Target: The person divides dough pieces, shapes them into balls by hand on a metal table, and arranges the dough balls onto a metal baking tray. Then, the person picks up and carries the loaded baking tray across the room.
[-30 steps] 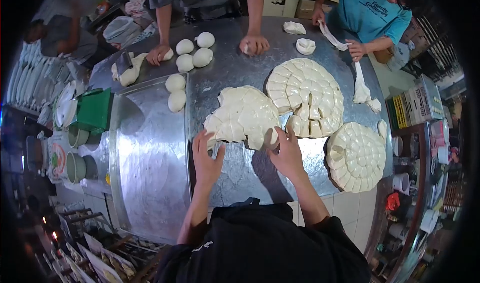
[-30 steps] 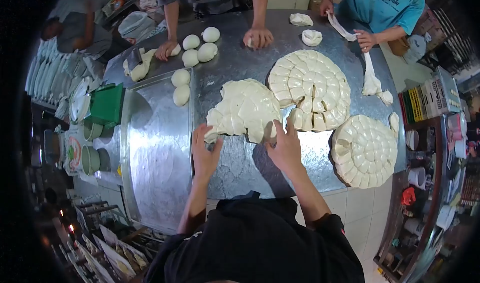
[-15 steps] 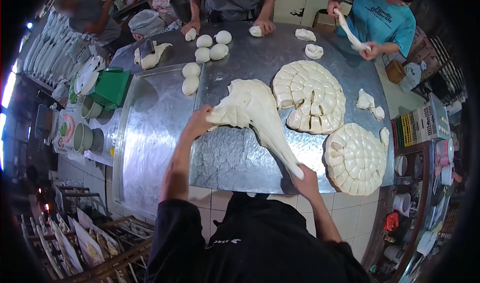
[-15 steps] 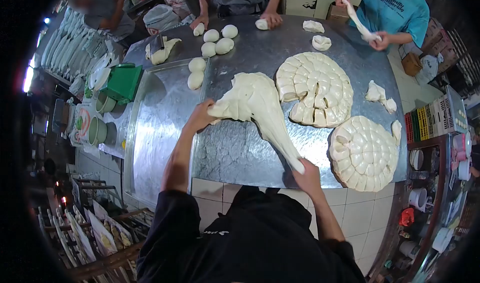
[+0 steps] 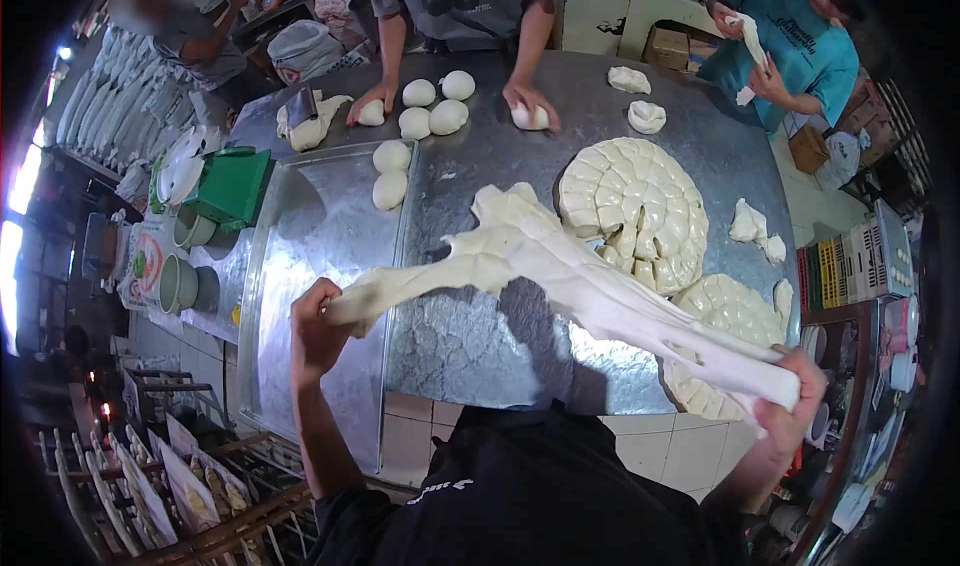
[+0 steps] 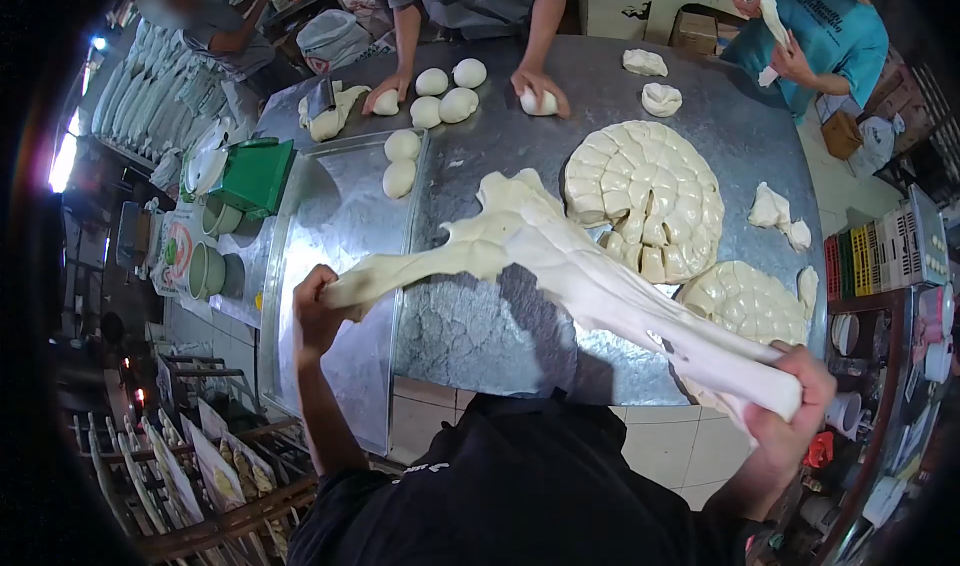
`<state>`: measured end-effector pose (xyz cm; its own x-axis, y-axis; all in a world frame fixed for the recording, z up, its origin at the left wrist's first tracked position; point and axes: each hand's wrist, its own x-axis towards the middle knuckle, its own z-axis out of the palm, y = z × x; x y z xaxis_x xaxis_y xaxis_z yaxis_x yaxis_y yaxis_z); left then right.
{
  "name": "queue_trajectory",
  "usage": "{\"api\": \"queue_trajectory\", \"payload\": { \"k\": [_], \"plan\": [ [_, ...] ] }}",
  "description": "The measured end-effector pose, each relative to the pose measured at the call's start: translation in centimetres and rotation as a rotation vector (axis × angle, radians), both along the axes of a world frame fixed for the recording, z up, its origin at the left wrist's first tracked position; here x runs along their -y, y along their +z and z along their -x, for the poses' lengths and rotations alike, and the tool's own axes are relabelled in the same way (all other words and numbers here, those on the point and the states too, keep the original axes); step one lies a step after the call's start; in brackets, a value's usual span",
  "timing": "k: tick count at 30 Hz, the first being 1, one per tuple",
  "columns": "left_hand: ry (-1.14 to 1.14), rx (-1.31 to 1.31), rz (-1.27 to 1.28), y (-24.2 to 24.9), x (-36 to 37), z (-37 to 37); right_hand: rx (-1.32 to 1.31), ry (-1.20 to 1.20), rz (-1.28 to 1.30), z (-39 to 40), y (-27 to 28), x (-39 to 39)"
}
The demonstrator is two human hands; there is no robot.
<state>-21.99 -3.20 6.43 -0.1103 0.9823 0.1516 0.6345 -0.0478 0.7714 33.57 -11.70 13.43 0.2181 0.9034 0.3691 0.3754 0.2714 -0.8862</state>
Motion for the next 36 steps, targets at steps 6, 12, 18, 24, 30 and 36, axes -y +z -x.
{"api": "queue_trajectory", "payload": {
  "k": [6, 12, 18, 24, 30, 36],
  "plan": [
    [-0.024, 0.363, 0.001, 3.6, 0.6, -3.6, -0.153, 0.199, 0.055, -1.9, 5.6, -3.4],
    [-0.242, -0.1, 0.185, -3.2, 2.1, -4.0, 0.327, 0.104, 0.253, -0.7, 2.9, -3.2],
    [-0.384, 0.377, 0.152, -1.1, 1.4, -4.3, 0.097, 0.332, 0.287, 1.8, 4.9, -6.4],
    [-0.312, 0.137, -0.299, 11.1, -7.0, -3.9, -0.244, 0.556, 0.102, 5.9, 14.1, -17.6],
    [-0.081, 0.755, -0.776, 22.5, -6.5, 2.2, -0.241, 0.605, -0.11, 6.7, 19.4, -18.1],
    [-0.003, 0.257, -0.562, 10.7, -3.1, 2.8, 0.058, 0.446, 0.127, 7.9, 12.6, -13.5]
  ]
}}
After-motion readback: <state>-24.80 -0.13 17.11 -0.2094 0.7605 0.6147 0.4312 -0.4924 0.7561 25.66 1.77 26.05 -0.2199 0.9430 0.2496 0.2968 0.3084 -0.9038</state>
